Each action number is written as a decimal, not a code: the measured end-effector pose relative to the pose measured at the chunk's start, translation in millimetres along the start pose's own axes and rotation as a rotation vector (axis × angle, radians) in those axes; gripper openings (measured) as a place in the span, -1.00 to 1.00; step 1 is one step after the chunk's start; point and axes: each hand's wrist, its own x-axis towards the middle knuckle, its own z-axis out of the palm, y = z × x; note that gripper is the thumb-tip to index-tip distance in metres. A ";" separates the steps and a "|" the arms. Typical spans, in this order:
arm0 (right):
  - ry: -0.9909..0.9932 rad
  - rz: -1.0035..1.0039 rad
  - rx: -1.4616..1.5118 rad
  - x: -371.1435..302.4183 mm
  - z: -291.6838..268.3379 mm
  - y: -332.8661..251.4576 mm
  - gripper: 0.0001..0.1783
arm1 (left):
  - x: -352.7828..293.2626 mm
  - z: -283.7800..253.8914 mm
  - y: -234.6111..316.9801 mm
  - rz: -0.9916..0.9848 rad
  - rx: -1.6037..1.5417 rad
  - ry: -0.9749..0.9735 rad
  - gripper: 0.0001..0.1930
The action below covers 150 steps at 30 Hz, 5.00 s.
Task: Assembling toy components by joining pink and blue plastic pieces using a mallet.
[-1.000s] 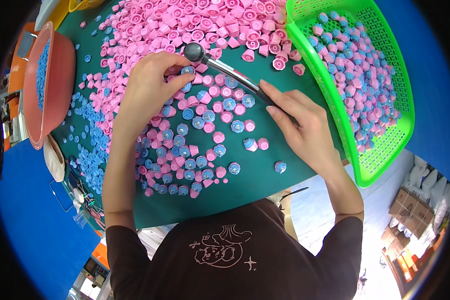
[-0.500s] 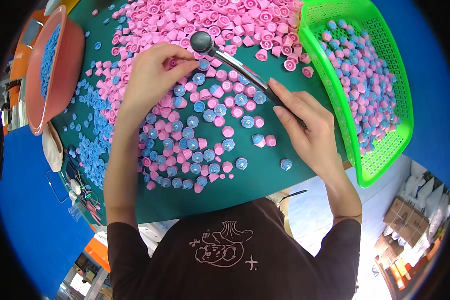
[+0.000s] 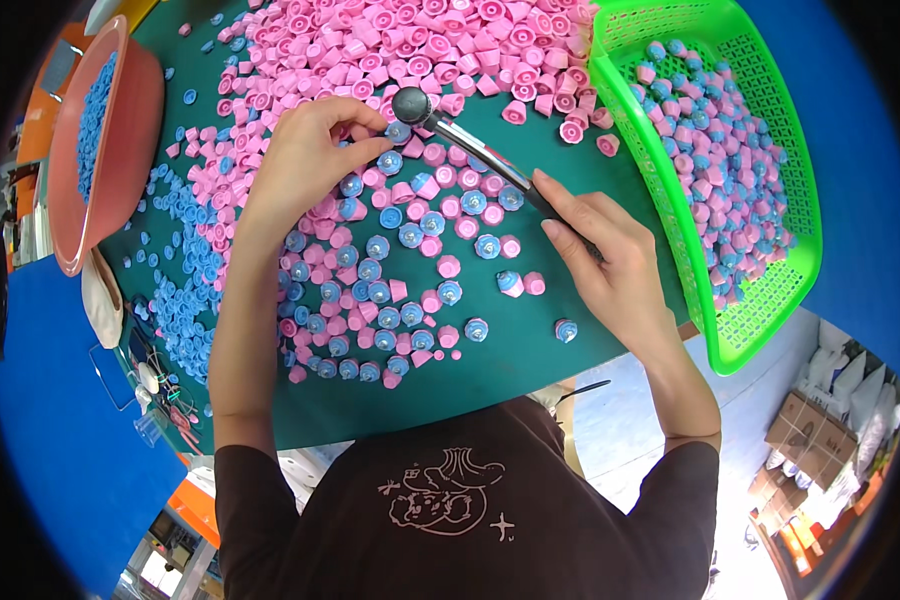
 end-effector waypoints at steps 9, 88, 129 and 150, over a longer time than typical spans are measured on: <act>0.002 -0.003 0.003 4.5 -1.7 -9.0 -0.53 | 0.2 -4.6 2.5 0.036 -0.061 -0.031 -0.77; -0.043 0.038 -0.157 -24.7 -13.4 -9.7 -0.51 | -211.6 -114.7 -69.2 -0.493 -0.184 0.426 -0.79; 0.196 0.301 0.324 -35.1 6.0 6.9 -0.53 | -40.2 49.5 4.1 0.551 0.400 0.366 -0.69; 0.213 0.225 0.293 -22.6 7.6 3.6 -0.62 | -248.8 -155.3 -158.8 -0.500 0.539 0.566 -0.77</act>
